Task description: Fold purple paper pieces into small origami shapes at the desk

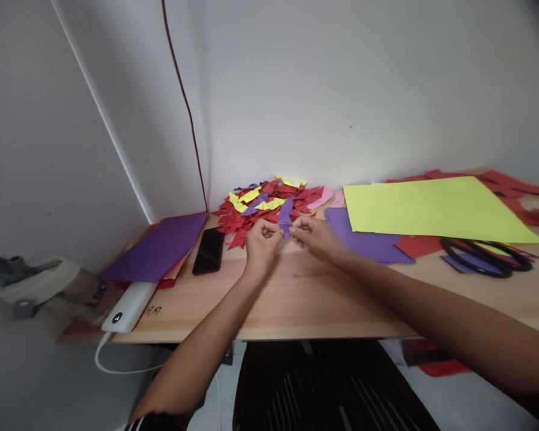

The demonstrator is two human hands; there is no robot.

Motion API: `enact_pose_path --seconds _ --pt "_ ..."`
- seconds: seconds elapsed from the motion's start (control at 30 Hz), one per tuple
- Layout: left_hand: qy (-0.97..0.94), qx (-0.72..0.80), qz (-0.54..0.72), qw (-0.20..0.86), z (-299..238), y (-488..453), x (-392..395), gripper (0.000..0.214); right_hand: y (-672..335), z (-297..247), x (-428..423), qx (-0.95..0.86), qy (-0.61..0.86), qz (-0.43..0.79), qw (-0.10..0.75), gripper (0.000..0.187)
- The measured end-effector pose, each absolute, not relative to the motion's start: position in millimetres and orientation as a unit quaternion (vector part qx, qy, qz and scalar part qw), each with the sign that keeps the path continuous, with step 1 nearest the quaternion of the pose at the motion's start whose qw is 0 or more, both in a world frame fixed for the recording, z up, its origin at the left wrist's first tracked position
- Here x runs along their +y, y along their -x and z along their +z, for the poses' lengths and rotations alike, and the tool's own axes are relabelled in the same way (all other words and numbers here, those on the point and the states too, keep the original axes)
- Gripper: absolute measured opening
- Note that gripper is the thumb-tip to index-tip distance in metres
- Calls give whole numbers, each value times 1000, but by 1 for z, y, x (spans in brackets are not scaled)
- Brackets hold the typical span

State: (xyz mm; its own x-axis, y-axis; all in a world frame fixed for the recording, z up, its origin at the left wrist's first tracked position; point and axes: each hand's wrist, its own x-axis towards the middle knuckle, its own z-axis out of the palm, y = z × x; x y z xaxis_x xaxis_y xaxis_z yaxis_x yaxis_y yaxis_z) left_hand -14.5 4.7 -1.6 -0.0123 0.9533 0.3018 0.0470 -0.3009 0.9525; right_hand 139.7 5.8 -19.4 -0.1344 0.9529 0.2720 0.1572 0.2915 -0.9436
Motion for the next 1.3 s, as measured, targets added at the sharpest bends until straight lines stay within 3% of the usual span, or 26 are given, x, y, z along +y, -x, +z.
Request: enact_pose_path --seconds 0.2,0.5,0.8,1.03,1.3 --pt "-580 415 493 498 -12 15 10 27 -141 -18 5 -673 433 353 484 21" --pt "-622 409 464 480 -16 17 9 24 -143 -23 6 -713 439 276 472 16" --pt "-615 404 472 485 -22 19 8 23 -144 -25 7 -731 423 321 428 13" --pt "-599 404 438 535 -22 18 9 19 -145 -24 5 -732 444 291 428 13" --pt "-626 411 449 488 -22 20 9 15 -144 -22 5 -721 459 296 426 16"
